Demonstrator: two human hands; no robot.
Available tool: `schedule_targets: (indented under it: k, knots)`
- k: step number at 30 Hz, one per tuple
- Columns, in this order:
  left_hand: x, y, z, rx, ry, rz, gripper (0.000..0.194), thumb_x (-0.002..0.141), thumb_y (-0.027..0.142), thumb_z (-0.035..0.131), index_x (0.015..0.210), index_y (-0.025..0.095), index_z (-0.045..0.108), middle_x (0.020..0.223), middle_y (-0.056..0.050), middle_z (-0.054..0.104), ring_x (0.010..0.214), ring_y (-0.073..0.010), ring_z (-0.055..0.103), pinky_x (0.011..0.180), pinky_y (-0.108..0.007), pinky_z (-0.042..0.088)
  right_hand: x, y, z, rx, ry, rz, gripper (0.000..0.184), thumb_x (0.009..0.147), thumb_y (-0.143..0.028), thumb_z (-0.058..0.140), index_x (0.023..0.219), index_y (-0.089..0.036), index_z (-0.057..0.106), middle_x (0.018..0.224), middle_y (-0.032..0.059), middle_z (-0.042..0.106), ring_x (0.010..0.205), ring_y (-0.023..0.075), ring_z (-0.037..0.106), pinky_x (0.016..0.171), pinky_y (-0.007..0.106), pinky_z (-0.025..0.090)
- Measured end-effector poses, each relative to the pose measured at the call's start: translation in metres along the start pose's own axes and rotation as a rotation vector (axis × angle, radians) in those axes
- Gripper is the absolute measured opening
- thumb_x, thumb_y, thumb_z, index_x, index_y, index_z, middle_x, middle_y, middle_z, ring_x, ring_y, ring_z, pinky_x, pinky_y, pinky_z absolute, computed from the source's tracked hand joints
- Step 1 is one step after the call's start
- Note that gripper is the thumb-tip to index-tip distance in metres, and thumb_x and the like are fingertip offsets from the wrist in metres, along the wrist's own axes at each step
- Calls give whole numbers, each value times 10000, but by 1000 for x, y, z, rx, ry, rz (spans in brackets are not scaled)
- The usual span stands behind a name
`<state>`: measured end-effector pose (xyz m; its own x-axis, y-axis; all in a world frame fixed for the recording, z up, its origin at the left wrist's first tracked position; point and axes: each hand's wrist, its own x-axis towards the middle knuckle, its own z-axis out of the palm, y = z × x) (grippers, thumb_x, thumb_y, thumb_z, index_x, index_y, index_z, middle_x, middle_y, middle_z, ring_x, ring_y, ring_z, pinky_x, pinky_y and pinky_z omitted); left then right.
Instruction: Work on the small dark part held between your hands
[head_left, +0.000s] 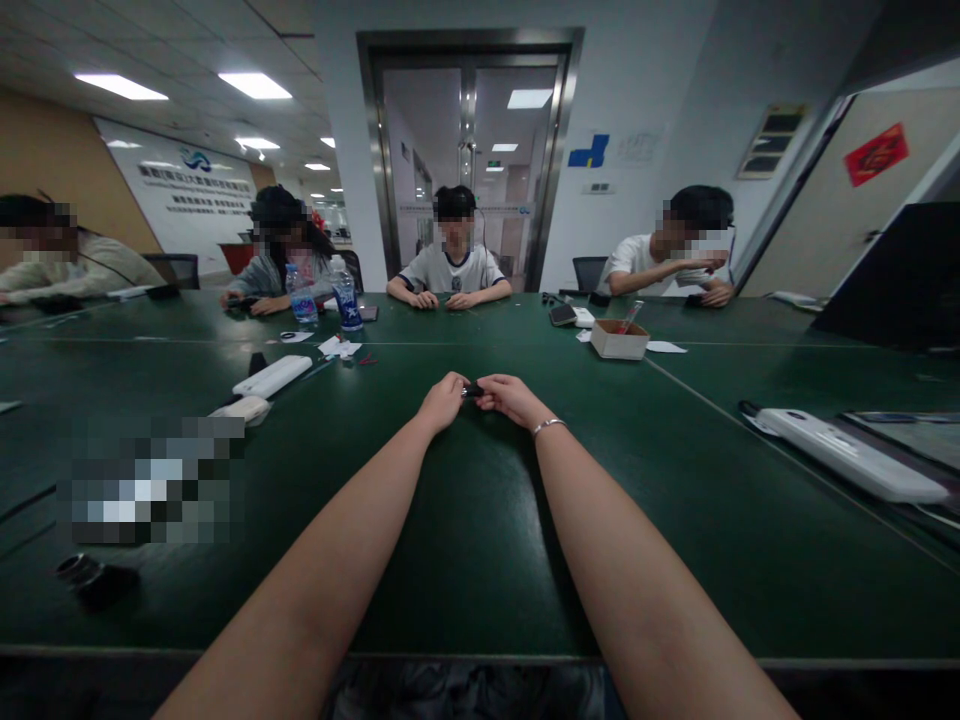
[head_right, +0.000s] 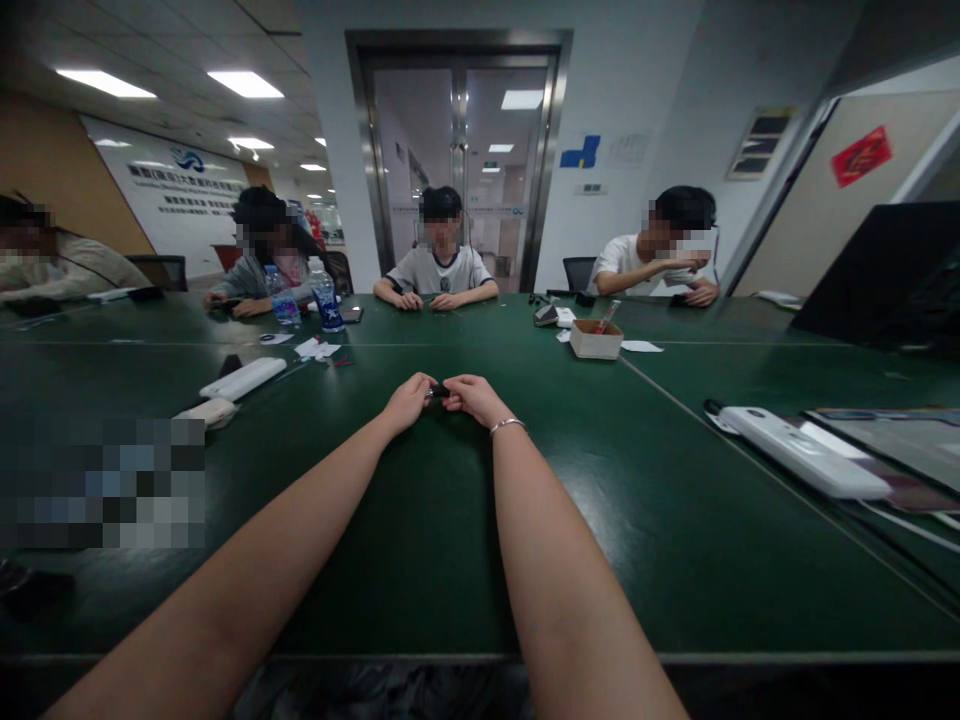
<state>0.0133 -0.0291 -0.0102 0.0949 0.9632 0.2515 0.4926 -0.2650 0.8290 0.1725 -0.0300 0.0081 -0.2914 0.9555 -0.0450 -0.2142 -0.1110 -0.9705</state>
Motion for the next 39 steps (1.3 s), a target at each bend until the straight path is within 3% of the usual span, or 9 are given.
schedule_targets:
  k: [10, 15, 27, 39]
  knots:
    - [-2, 1, -2, 22, 23, 25, 227, 874, 311, 374, 930, 211, 570, 770, -8, 596, 726, -141, 546, 664, -259, 400, -3, -2, 2, -2, 12, -4, 93, 852, -63, 558, 767, -86, 588, 568, 60, 614, 478, 91, 587, 467, 171, 499]
    - [-2, 2, -2, 31, -3, -4, 261, 890, 314, 331, 957, 213, 562, 712, -3, 580, 662, -141, 538, 657, -270, 410, -3, -2, 2, -3, 1, -5, 81, 838, -62, 578, 762, -85, 593, 567, 53, 609, 477, 89, 585, 457, 167, 497]
    - [0, 0, -1, 63, 32, 36, 176, 842, 276, 411, 943, 216, 542, 874, -24, 610, 830, -162, 559, 767, -297, 414, 0, 0, 1, -7, 9, -10, 79, 841, -62, 574, 769, -92, 587, 581, 54, 615, 476, 85, 581, 463, 168, 501]
    - [-5, 6, -3, 128, 57, 105, 168, 855, 242, 412, 965, 207, 533, 859, -21, 592, 810, -150, 546, 756, -282, 419, -1, -1, 2, 9, 21, -9, 71, 829, -70, 595, 766, -94, 575, 571, 55, 612, 487, 101, 597, 466, 181, 507]
